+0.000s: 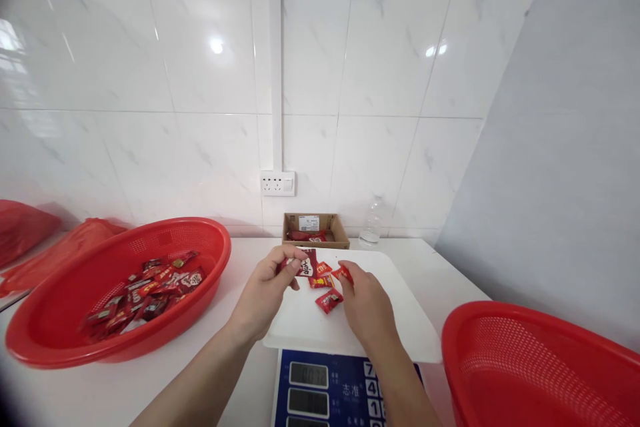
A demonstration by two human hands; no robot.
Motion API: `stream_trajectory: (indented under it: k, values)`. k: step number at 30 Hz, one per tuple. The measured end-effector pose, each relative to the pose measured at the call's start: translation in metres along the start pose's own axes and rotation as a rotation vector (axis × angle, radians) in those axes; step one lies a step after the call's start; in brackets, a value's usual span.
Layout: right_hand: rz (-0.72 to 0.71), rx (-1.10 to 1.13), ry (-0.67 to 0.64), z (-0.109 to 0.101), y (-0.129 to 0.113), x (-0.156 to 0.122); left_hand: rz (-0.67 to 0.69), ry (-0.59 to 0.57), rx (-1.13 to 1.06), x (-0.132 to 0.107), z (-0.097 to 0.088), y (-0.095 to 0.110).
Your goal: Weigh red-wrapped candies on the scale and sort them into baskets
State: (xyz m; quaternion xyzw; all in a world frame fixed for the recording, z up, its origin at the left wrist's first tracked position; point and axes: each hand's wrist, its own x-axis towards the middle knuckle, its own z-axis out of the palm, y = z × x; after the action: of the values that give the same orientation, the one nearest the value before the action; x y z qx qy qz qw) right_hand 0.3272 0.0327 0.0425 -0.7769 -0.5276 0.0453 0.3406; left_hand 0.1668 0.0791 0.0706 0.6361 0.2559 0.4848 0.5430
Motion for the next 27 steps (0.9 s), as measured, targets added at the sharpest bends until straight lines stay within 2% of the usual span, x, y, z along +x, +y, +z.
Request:
stream_trajectory:
  k: [4, 7, 10, 14, 20, 27]
  values:
    - [0.048, 0.736, -0.02, -0.017, -0.016, -0.012, 0.092, -0.021, 0.18, -0.001, 0.003, -0.001]
    - [0.029, 0.95, -0.061, -0.028, -0.028, -0.023, 0.082, -0.12, 0.214, -0.004, 0.005, 0.002]
    - [-0.012, 0.949, -0.089, -0.033, -0.036, -0.029, 0.081, -0.158, 0.203, -0.007, 0.006, 0.006]
    - [-0.04, 0.879, -0.043, -0.033, -0.043, -0.032, 0.083, -0.164, 0.152, -0.011, 0.006, 0.01]
    - [-0.101, 0.591, 0.006, -0.031, -0.044, -0.035, 0.084, -0.204, 0.104, -0.014, 0.007, 0.014]
    - [-0.247, 0.427, 0.122, -0.025, -0.047, -0.039, 0.025, -0.302, 0.066, -0.013, 0.005, 0.017]
